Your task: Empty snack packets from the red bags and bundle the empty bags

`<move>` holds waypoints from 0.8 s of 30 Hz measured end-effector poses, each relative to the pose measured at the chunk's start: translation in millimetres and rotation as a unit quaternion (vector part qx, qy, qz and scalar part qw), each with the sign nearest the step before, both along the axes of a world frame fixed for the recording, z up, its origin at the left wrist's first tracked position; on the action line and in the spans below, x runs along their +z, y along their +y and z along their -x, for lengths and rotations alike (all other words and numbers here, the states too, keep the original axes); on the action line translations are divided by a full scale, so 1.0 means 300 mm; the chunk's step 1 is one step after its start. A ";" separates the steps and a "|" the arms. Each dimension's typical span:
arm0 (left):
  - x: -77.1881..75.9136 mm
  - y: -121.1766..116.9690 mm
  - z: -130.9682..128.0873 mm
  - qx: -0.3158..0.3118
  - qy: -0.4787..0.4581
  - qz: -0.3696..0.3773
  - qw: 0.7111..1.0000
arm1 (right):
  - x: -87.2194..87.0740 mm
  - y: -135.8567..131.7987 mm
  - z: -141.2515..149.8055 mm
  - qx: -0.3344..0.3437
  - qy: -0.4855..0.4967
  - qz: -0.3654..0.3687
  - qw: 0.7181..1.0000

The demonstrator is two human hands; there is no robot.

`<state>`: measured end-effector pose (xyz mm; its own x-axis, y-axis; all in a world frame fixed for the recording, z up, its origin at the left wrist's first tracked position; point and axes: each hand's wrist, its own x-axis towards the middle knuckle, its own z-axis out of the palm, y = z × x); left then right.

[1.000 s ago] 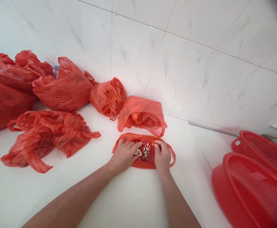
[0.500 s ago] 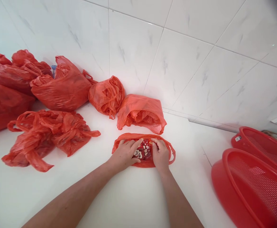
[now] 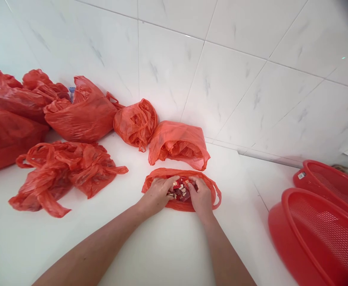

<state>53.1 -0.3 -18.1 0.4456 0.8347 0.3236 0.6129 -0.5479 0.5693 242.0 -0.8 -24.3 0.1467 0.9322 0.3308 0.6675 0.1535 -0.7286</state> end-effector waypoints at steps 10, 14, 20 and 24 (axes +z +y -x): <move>0.005 0.007 0.013 0.027 -0.017 -0.048 0.998 | -0.012 0.007 0.002 -0.003 -0.021 0.030 0.999; 0.003 0.012 0.017 0.033 -0.023 -0.059 0.997 | -0.012 0.006 0.001 -0.003 -0.018 0.030 0.999; 0.001 0.013 0.019 0.033 -0.011 -0.033 0.999 | -0.006 0.000 0.004 -0.006 -0.004 0.043 0.999; 0.000 0.013 0.018 0.022 0.018 -0.003 1.000 | -0.003 -0.002 0.004 -0.011 0.002 0.038 0.999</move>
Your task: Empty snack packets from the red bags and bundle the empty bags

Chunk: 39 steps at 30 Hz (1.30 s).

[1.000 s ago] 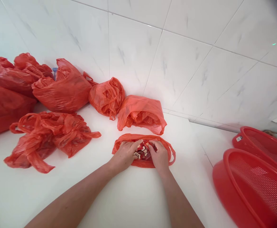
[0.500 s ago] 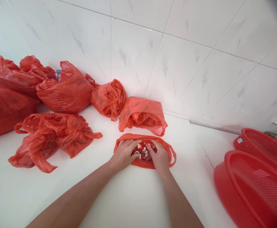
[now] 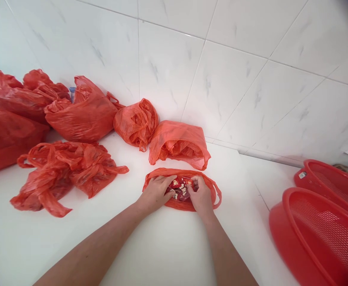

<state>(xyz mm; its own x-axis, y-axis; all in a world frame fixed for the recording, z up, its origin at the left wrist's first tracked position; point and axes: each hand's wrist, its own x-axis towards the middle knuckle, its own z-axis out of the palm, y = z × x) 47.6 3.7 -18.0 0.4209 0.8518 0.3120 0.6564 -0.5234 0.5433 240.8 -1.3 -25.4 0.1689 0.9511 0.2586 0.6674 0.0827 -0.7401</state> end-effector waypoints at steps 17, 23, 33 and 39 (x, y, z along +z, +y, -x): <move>-0.005 0.000 0.002 0.018 -0.005 0.024 1.000 | 0.021 -0.010 0.001 -0.021 -0.060 0.003 0.998; -0.005 0.001 0.003 0.020 0.002 0.025 0.999 | 0.023 -0.007 0.007 -0.021 -0.075 0.046 0.996; -0.011 0.002 0.002 0.016 -0.005 0.030 0.999 | 0.028 -0.012 0.021 0.001 -0.008 0.010 1.000; -0.009 0.003 0.000 0.018 -0.002 0.029 0.999 | 0.028 -0.012 0.005 -0.020 -0.004 0.013 1.000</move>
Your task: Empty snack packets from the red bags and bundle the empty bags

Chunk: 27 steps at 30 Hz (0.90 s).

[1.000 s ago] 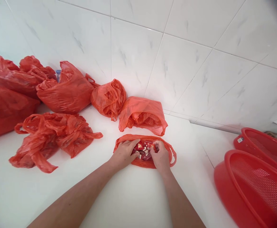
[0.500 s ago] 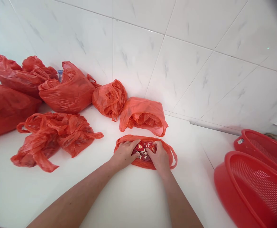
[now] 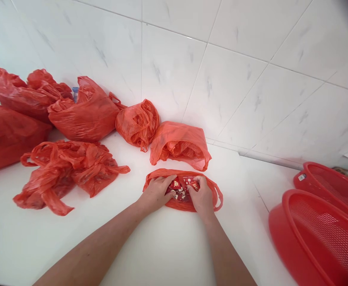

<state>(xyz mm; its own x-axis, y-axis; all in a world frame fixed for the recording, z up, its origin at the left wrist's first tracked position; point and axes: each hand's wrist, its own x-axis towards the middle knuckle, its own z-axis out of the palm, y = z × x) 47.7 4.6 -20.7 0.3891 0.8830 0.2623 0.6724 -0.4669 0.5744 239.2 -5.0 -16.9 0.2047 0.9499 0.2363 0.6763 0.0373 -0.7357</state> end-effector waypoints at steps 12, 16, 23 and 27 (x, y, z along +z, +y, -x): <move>0.005 -0.003 0.001 0.001 0.006 0.002 1.000 | 0.020 -0.012 -0.006 -0.017 -0.042 -0.036 0.998; 0.001 -0.001 0.001 -0.003 0.008 0.004 1.000 | 0.019 -0.017 0.012 0.095 -0.071 0.083 0.989; -0.006 0.001 0.005 -0.008 0.009 0.000 1.000 | 0.020 -0.011 0.015 0.097 -0.048 0.164 0.981; -0.007 0.002 0.004 -0.004 0.008 -0.001 1.000 | 0.014 -0.012 0.016 0.100 -0.003 0.180 0.979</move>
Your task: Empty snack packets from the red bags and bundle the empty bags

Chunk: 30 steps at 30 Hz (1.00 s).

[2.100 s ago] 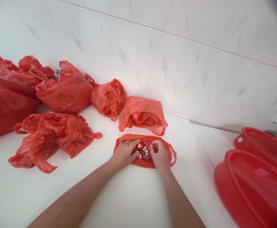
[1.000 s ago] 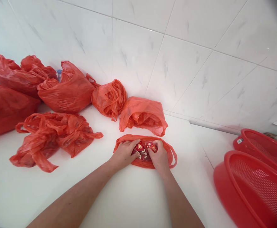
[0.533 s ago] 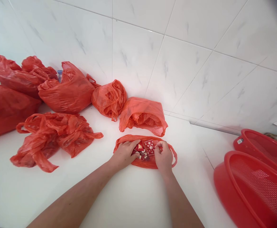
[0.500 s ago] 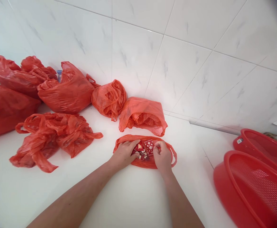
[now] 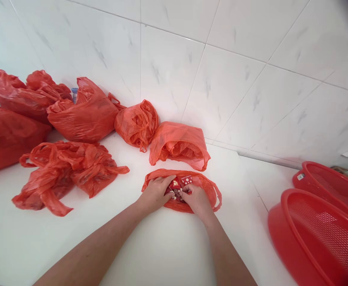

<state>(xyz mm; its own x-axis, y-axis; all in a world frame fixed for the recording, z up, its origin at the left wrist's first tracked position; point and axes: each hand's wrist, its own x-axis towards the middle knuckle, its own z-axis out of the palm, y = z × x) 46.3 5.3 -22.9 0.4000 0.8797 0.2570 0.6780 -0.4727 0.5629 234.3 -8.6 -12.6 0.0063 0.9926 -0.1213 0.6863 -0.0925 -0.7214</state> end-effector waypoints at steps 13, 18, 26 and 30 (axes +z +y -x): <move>-0.006 0.003 -0.001 0.003 -0.033 0.014 0.999 | -0.006 -0.004 0.024 -0.032 0.042 -0.046 0.998; -0.005 -0.005 -0.007 -0.035 -0.061 0.015 0.997 | 0.011 -0.003 0.069 -0.058 -0.023 -0.083 0.995; -0.002 -0.007 -0.009 0.021 -0.071 0.034 0.997 | 0.014 0.010 0.098 -0.050 -0.058 -0.082 0.994; -0.004 -0.002 -0.005 0.003 -0.084 0.037 0.996 | 0.002 0.010 0.098 -0.064 -0.018 -0.086 0.994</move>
<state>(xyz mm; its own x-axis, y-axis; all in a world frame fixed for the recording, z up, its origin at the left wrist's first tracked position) 47.9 4.6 -24.0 0.3511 0.9011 0.2543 0.5748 -0.4218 0.7012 204.9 -5.6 -12.0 0.1343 0.9896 0.0522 0.7032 -0.0580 -0.7087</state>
